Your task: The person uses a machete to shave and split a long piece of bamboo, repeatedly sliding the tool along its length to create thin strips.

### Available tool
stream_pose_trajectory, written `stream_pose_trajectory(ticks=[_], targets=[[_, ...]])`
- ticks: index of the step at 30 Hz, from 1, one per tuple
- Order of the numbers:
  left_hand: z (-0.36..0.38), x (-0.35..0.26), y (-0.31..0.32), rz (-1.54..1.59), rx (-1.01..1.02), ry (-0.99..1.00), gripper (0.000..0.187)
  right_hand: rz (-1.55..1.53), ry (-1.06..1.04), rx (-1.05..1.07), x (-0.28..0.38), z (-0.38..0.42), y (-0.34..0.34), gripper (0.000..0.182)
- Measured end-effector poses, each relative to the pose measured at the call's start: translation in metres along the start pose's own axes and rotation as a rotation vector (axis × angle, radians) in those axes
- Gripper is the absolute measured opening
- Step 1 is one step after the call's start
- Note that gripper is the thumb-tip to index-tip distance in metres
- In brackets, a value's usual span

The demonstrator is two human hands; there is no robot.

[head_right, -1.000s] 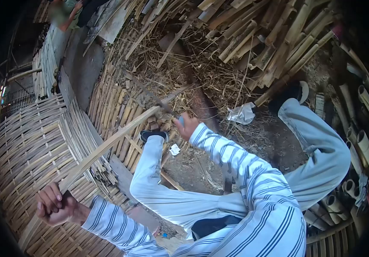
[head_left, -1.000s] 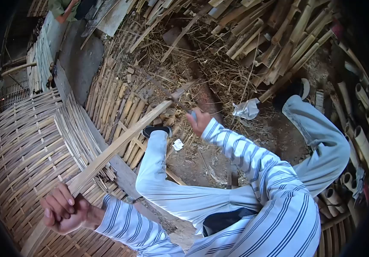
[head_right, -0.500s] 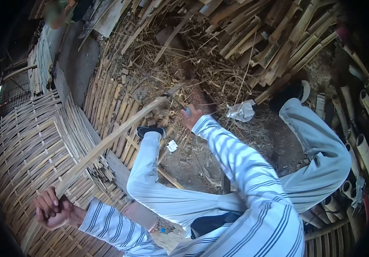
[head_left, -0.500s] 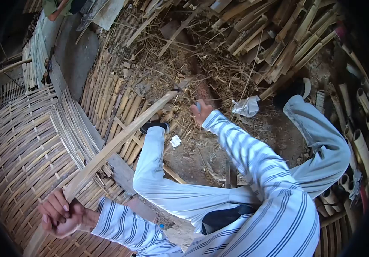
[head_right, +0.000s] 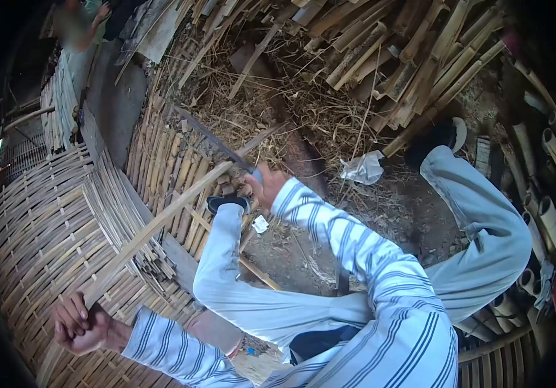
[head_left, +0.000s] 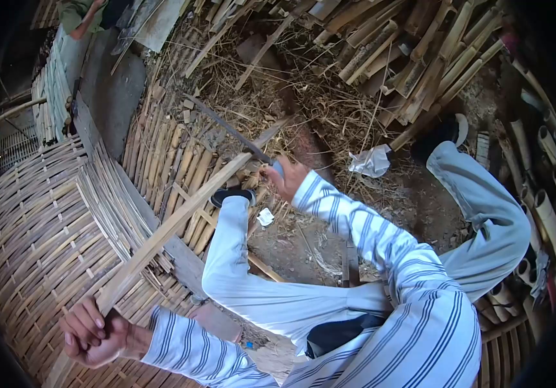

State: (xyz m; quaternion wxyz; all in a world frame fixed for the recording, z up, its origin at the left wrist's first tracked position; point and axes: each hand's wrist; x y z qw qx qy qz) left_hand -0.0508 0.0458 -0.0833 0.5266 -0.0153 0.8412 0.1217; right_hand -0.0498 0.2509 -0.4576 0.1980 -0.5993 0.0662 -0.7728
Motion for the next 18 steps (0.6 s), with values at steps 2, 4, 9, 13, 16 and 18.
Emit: stream_pose_trajectory(ticks=[2, 4, 9, 13, 16, 18], targets=[[-0.002, 0.001, -0.007, 0.045, 0.021, -0.033, 0.031, -0.020, -0.030, 0.003, -0.004, 0.017, 0.009, 0.037], [-0.003, 0.000, -0.006, 0.017, 0.012, -0.061, 0.032, 0.064, -0.150, -0.013, -0.005, 0.032, 0.012, 0.040], [-0.004, 0.000, -0.012, -0.020, -0.023, -0.018, 0.030, 0.241, 0.326, -0.032, -0.099, -0.032, 0.030, 0.048], [-0.013, 0.003, -0.009, 0.029, -0.006, -0.051, 0.031, 0.228, 0.270, -0.160, -0.118, -0.025, 0.047, 0.047], [-0.013, 0.003, -0.011, 0.014, 0.014, -0.068, 0.030, 0.098, 0.070, -0.271, -0.105, -0.015, 0.048, 0.038], [-0.013, 0.003, -0.014, 0.030, -0.010, -0.038, 0.030, 0.077, 0.156, -0.241, -0.115, -0.033, 0.053, 0.036]])
Point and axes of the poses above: each hand's wrist, its own z-axis away from the middle knuckle, its own y-axis out of the palm, x = y × z, and after that the axes turned 3 degrees about z, right-handed
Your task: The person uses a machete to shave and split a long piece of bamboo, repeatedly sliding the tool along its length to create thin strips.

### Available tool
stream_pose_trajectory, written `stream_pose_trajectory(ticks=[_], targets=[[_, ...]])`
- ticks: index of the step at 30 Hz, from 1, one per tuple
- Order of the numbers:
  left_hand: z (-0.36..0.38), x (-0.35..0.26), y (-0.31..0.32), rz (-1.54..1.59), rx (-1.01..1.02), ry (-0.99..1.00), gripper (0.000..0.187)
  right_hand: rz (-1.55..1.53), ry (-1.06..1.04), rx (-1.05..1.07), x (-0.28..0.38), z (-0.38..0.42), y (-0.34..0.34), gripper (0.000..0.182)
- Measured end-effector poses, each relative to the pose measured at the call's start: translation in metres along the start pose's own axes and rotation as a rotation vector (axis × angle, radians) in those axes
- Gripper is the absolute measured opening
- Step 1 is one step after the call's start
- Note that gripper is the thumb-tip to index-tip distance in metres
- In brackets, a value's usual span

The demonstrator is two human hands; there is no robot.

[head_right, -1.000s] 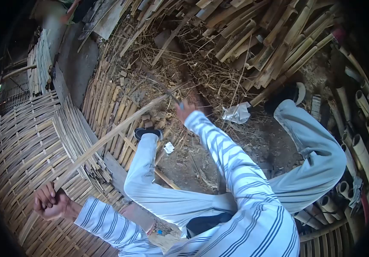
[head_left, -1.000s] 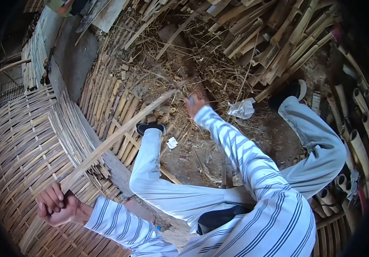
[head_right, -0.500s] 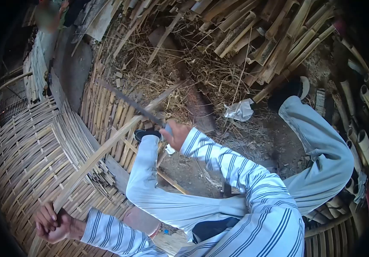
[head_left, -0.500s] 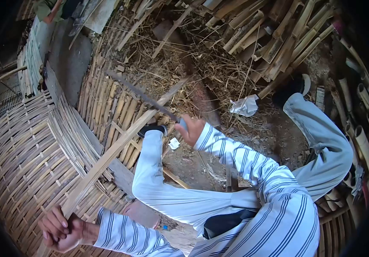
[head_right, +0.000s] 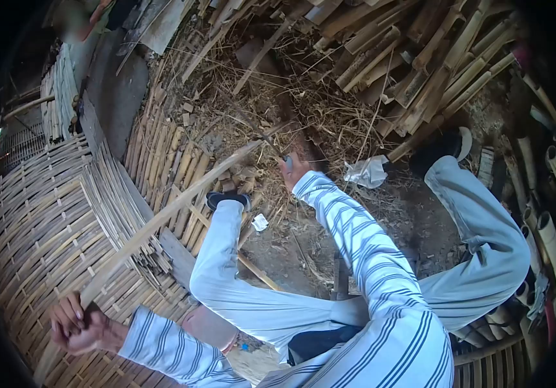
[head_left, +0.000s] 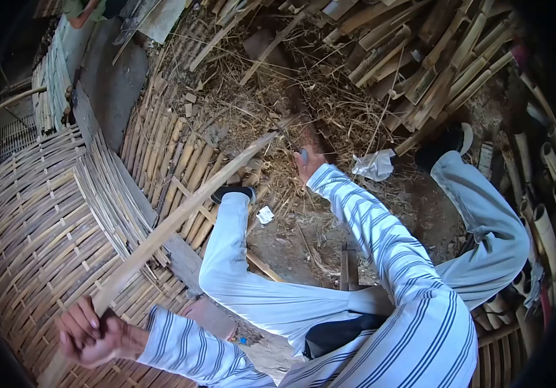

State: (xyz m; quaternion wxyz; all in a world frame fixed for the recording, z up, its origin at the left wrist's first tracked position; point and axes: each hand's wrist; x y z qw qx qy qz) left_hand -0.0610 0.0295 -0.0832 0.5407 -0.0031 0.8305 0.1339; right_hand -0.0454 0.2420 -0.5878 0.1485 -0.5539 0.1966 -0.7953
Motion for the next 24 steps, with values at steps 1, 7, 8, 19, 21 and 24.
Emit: stream_pose_trajectory(ticks=[1, 7, 8, 19, 21, 24], targets=[[-0.002, 0.003, -0.004, 0.000, -0.045, 0.027, 0.030, -0.001, 0.047, 0.019, -0.003, -0.001, 0.001, 0.035], [0.014, -0.001, 0.008, 0.020, 0.001, 0.013, 0.030, 0.127, 0.085, 0.226, 0.039, 0.014, -0.040, 0.044], [0.016, -0.002, 0.012, 0.014, -0.001, 0.007, 0.030, 0.079, 0.015, 0.248, 0.055, 0.026, -0.046, 0.042], [0.014, 0.002, 0.022, -0.002, -0.015, 0.040, 0.030, 0.082, 0.193, -0.037, 0.012, -0.020, 0.000, 0.038], [0.014, 0.003, 0.030, -0.005, -0.043, 0.063, 0.030, 0.054, 0.101, -0.044, 0.016, 0.014, -0.002, 0.039], [0.009, 0.003, 0.016, 0.025, 0.023, 0.007, 0.029, -0.048, 0.020, 0.012, 0.030, 0.032, -0.019, 0.039]])
Point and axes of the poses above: each hand's wrist, its own z-axis away from the middle knuckle, its own y-axis out of the palm, x = y × z, and after that the axes turned 3 degrees about z, right-handed
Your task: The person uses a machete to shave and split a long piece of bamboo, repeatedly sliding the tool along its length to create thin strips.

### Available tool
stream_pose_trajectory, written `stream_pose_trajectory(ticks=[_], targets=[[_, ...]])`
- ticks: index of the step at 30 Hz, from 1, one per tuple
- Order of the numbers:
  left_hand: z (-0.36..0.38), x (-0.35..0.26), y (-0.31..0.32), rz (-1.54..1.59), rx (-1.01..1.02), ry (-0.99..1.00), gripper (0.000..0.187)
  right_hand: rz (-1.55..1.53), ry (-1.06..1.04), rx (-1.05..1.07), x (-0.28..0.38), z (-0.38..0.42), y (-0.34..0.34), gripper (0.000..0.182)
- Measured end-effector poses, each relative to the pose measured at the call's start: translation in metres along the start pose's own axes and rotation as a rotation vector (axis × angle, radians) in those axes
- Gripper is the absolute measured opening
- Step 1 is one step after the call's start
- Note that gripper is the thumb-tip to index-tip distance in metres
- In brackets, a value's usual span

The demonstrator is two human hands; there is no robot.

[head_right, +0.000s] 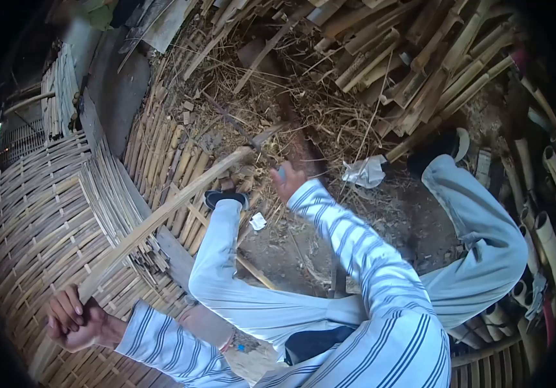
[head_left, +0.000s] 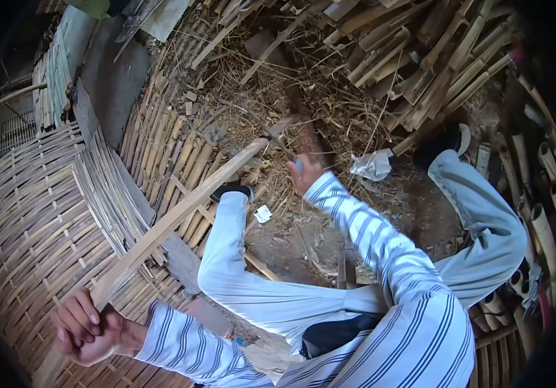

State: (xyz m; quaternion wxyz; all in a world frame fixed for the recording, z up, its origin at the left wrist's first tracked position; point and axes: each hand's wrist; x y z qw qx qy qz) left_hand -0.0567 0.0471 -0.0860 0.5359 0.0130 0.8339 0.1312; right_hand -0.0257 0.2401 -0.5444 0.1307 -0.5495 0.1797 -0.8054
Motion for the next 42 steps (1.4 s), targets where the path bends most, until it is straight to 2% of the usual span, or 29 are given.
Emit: stream_pose_trajectory(ticks=[1, 2, 5, 6, 9, 13, 14, 15, 17, 18, 20, 22, 24, 26, 27, 29, 30, 33, 34, 37, 41, 42], targets=[[-0.001, -0.003, -0.003, 0.016, 0.055, -0.019, 0.028, -0.025, 0.029, -0.008, -0.007, -0.006, 0.003, 0.039], [0.002, -0.003, -0.004, 0.028, 0.039, -0.019, 0.028, 0.075, 0.101, 0.014, -0.029, -0.026, 0.015, 0.039], [-0.003, -0.003, -0.018, -0.001, -0.052, -0.012, 0.028, 0.321, 0.074, -0.084, -0.018, -0.035, 0.008, 0.045], [0.000, -0.002, -0.020, 0.000, -0.028, 0.018, 0.029, 0.322, 0.206, 0.165, -0.012, -0.038, -0.009, 0.049], [0.007, -0.005, -0.010, -0.020, -0.055, 0.000, 0.030, 0.202, 0.198, 0.219, -0.006, -0.028, -0.012, 0.050], [0.013, -0.007, -0.009, -0.009, -0.041, -0.029, 0.029, 0.129, -0.363, -0.058, 0.010, 0.010, -0.004, 0.039], [0.011, -0.006, -0.011, -0.025, -0.043, -0.015, 0.029, 0.080, -0.027, 0.308, 0.032, 0.005, -0.034, 0.037], [0.010, -0.007, -0.010, -0.048, -0.036, -0.010, 0.030, 0.146, 0.152, 0.287, 0.037, -0.004, -0.037, 0.038], [0.010, -0.004, -0.002, -0.075, -0.018, 0.029, 0.030, 0.338, 0.322, -0.044, -0.041, -0.043, 0.022, 0.038], [0.007, -0.005, 0.005, -0.025, 0.018, -0.008, 0.031, 0.208, 0.450, 0.056, -0.046, -0.059, 0.023, 0.045], [-0.006, -0.004, 0.007, -0.014, 0.028, 0.009, 0.031, 0.194, 0.316, 0.089, -0.020, -0.056, 0.017, 0.046], [-0.005, 0.001, 0.003, -0.085, -0.053, 0.033, 0.030, 0.185, 0.166, 0.174, -0.001, -0.036, -0.001, 0.046], [-0.011, 0.005, -0.002, -0.055, 0.005, 0.004, 0.030, 0.194, -0.126, -0.109, -0.022, -0.045, 0.012, 0.043], [-0.011, 0.000, -0.008, -0.045, -0.005, 0.004, 0.030, 0.223, 0.335, 0.177, -0.033, -0.053, 0.014, 0.038], [-0.010, -0.001, -0.008, -0.038, -0.004, -0.005, 0.030, 0.630, 0.048, 0.363, -0.061, -0.080, 0.028, 0.039], [-0.013, 0.001, -0.006, -0.004, 0.018, -0.010, 0.029, 0.308, 0.427, 0.121, -0.087, -0.079, 0.029, 0.057], [-0.012, 0.001, -0.004, -0.012, 0.045, -0.013, 0.028, 0.282, 0.409, 0.192, -0.081, -0.077, 0.018, 0.070], [-0.007, 0.004, -0.008, 0.112, 0.117, -0.001, 0.027, 0.316, 0.371, 0.104, -0.077, -0.059, 0.002, 0.068], [-0.005, 0.003, -0.021, 0.141, 0.191, 0.004, 0.019, 0.216, 0.321, 0.103, -0.082, -0.056, -0.001, 0.067], [0.005, 0.004, -0.012, -0.075, -0.045, 0.051, 0.014, 0.228, 0.321, 0.086, -0.065, -0.039, -0.032, 0.066], [0.024, -0.003, 0.019, -0.224, -0.423, -0.033, 0.015, 0.247, 0.244, -0.019, -0.057, -0.031, -0.077, 0.062], [0.028, -0.008, 0.018, -0.148, -0.368, -0.072, 0.017, 0.232, 0.243, 0.003, -0.048, -0.034, -0.094, 0.062]])
Point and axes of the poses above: each hand's wrist, its own z-axis away from the middle knuckle, its own y-axis out of the palm, x = y × z, and after that the axes turned 3 degrees about z, right-handed
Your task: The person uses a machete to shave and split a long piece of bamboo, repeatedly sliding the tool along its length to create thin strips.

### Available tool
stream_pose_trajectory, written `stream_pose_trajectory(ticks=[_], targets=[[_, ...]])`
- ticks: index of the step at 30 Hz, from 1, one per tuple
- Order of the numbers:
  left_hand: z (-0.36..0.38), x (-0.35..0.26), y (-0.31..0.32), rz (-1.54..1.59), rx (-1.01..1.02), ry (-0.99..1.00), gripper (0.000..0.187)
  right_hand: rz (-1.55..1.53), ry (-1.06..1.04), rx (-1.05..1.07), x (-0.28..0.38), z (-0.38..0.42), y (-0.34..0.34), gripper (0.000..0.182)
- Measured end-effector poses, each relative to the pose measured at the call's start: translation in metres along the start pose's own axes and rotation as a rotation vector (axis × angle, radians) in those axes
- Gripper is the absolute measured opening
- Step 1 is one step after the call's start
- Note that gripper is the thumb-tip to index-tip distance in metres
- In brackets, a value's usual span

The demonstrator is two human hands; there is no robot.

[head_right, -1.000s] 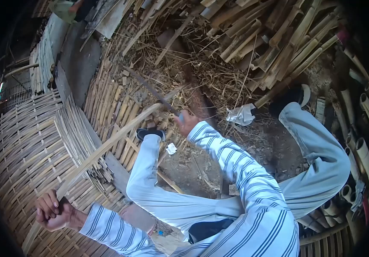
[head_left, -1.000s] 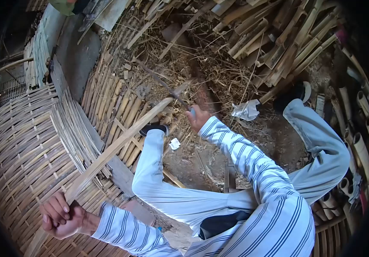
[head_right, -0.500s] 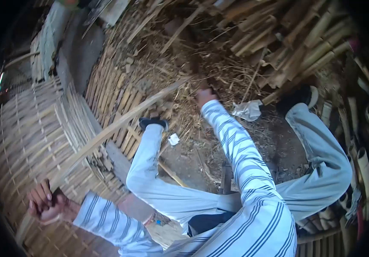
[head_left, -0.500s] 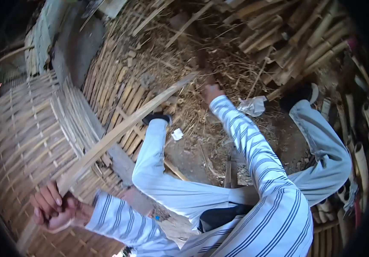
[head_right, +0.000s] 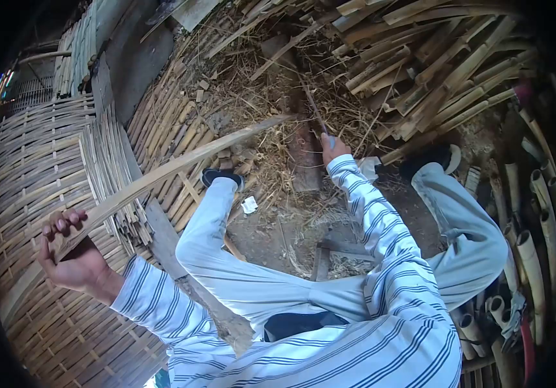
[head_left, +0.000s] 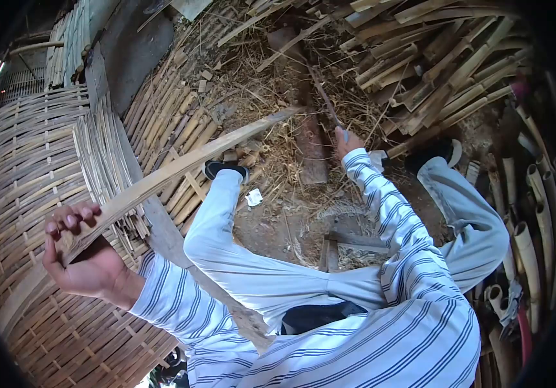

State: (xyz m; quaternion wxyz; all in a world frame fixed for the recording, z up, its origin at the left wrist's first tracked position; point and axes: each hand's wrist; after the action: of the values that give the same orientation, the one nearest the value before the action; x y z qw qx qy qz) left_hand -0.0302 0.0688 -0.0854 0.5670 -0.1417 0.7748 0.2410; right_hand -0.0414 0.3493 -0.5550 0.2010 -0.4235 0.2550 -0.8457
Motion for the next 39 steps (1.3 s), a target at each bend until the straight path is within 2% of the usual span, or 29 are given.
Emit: stream_pose_trajectory(ticks=[3, 5, 8, 11, 13, 15, 16, 19, 21, 22, 25, 27, 29, 31, 32, 33, 35, 38, 39], targets=[[0.014, -0.005, 0.013, 0.048, -0.146, 0.038, 0.014, -0.024, -0.043, -0.031, 0.016, -0.007, -0.032, 0.059], [0.022, -0.008, 0.012, 0.165, -0.082, 0.105, 0.017, -0.071, 0.000, -0.072, 0.036, 0.002, -0.050, 0.059], [0.030, -0.009, 0.019, 0.224, 0.003, 0.208, 0.025, -0.138, -0.094, -0.203, 0.061, 0.019, -0.058, 0.059], [0.033, -0.011, 0.025, 0.267, 0.172, 0.169, 0.025, -0.207, -0.165, -0.174, 0.096, 0.041, -0.061, 0.054], [0.031, -0.010, 0.031, 0.253, 0.194, 0.175, 0.027, -0.240, -0.210, -0.218, 0.105, 0.049, -0.050, 0.050], [0.023, -0.007, 0.035, 0.268, 0.248, 0.164, 0.027, -0.329, -0.206, -0.170, 0.121, 0.079, -0.051, 0.047], [0.020, -0.005, 0.041, 0.243, 0.183, 0.183, 0.026, -0.357, -0.249, -0.160, 0.124, 0.092, -0.048, 0.045], [0.002, -0.001, 0.035, 0.284, 0.295, 0.152, 0.026, -0.410, -0.445, -0.150, 0.122, 0.113, -0.023, 0.041], [0.001, 0.000, 0.036, 0.248, 0.269, 0.182, 0.025, -0.298, -0.555, -0.113, 0.122, 0.121, -0.009, 0.036], [0.004, 0.001, 0.039, 0.252, 0.229, 0.192, 0.025, -0.142, -0.531, -0.040, 0.119, 0.121, -0.004, 0.037], [0.006, 0.000, 0.030, 0.229, 0.175, 0.184, 0.025, -0.046, -0.305, -0.030, 0.089, 0.086, 0.056, 0.037], [-0.003, 0.002, 0.026, 0.243, 0.194, 0.173, 0.025, -0.174, -0.369, -0.089, 0.103, 0.092, 0.052, 0.036], [-0.003, 0.003, 0.028, 0.232, 0.142, 0.190, 0.025, -0.215, -0.401, -0.039, 0.117, 0.106, 0.041, 0.036], [0.000, 0.001, 0.029, 0.230, 0.158, 0.172, 0.025, -0.164, -0.338, 0.027, 0.122, 0.109, 0.033, 0.036], [0.000, 0.003, 0.030, 0.194, 0.088, 0.208, 0.026, -0.141, -0.303, 0.069, 0.122, 0.113, 0.033, 0.036], [0.000, 0.002, 0.028, 0.194, 0.087, 0.209, 0.026, -0.077, -0.241, -0.020, 0.123, 0.099, 0.044, 0.035], [-0.001, 0.004, 0.024, 0.211, 0.084, 0.216, 0.026, -0.099, -0.274, -0.024, 0.120, 0.093, 0.050, 0.034], [0.002, 0.003, 0.032, 0.230, 0.168, 0.188, 0.025, -0.120, -0.316, 0.078, 0.135, 0.115, 0.018, 0.036], [0.003, 0.004, 0.032, 0.213, 0.155, 0.194, 0.024, -0.093, -0.292, 0.047, 0.123, 0.110, 0.029, 0.036]])
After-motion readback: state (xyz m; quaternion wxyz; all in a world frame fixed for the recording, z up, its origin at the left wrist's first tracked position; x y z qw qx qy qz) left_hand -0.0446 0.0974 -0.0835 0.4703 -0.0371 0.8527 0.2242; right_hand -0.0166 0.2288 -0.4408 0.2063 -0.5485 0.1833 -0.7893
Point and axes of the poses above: each hand's wrist, its own z-axis away from the middle knuckle, its own y-axis out of the palm, x = y × z, and after that the axes turned 3 degrees about z, right-handed
